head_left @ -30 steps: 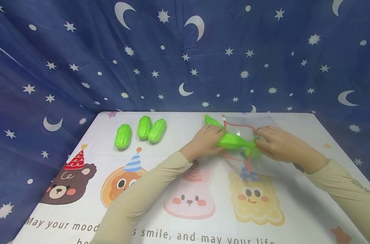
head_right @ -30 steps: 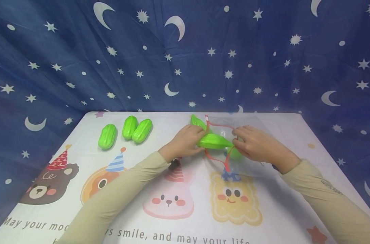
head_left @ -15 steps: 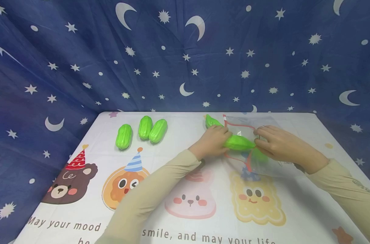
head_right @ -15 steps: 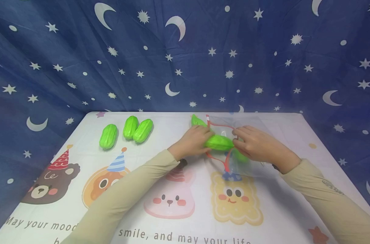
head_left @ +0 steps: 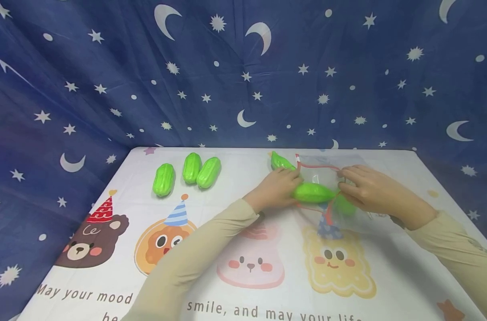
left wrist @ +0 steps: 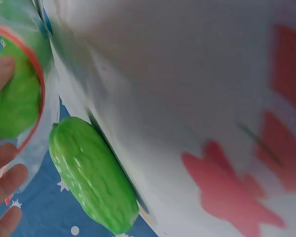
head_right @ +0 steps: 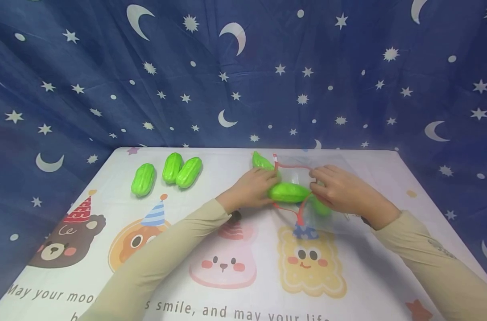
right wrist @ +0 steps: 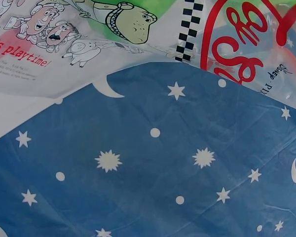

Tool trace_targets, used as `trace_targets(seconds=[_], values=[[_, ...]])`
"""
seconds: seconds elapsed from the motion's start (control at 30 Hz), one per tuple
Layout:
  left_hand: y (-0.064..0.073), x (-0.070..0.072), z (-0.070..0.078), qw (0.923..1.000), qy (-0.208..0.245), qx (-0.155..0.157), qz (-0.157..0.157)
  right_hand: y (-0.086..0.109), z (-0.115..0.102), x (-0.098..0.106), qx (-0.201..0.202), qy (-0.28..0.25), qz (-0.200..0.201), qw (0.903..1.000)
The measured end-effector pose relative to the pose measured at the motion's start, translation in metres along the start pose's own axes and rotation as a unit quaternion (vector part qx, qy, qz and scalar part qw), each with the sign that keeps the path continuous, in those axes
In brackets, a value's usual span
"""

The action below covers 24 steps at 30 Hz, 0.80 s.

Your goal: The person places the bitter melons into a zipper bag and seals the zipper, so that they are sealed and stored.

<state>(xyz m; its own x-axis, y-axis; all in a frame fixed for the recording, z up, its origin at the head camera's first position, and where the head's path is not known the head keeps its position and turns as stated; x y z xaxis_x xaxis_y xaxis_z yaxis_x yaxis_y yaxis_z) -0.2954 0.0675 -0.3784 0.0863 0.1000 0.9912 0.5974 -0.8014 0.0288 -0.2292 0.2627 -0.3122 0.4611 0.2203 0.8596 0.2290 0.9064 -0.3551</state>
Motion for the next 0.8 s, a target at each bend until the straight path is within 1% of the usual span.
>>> trace_targets(seconds=[0.13,0.27,0.4,0.5,0.57,0.67,0.8], values=[[0.007,-0.001,-0.005,0.9999,0.009,-0.006,0.009,0.002,0.001,0.000,-0.001,0.001,0.008,1.0000],[0.011,-0.002,-0.007,0.9996,0.006,-0.009,0.025,0.003,0.001,0.000,-0.003,0.004,-0.001,1.0000],[0.008,-0.004,-0.005,0.9988,-0.005,-0.015,0.046,0.003,0.000,0.000,-0.001,0.000,-0.004,1.0000],[0.004,-0.004,-0.001,0.9985,-0.009,-0.013,0.052,0.002,0.000,0.000,0.001,0.000,0.001,1.0000],[0.001,-0.004,0.001,0.9987,-0.008,-0.008,0.049,0.001,-0.001,0.000,0.001,0.002,0.001,1.0000],[-0.004,-0.004,0.003,0.9994,-0.006,0.001,0.035,0.001,-0.001,-0.001,0.000,0.003,0.000,1.0000],[-0.008,-0.004,0.005,0.9999,0.003,0.003,0.014,0.001,-0.001,-0.001,-0.001,0.001,-0.001,1.0000]])
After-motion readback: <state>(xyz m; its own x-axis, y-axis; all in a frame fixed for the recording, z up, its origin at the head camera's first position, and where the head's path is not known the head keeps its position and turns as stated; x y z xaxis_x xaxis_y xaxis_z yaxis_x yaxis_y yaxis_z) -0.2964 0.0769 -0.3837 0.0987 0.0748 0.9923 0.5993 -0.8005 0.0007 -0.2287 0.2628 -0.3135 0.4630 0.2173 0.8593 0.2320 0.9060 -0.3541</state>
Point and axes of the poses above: each hand's wrist, its own y-axis away from the middle knuckle, its own x-axis out of the back of the hand, z = x × y, the point moved 3 cm from there along -y, towards the middle knuckle, and after that the axes turned 11 degrees about -z, right-handed, at the moved point
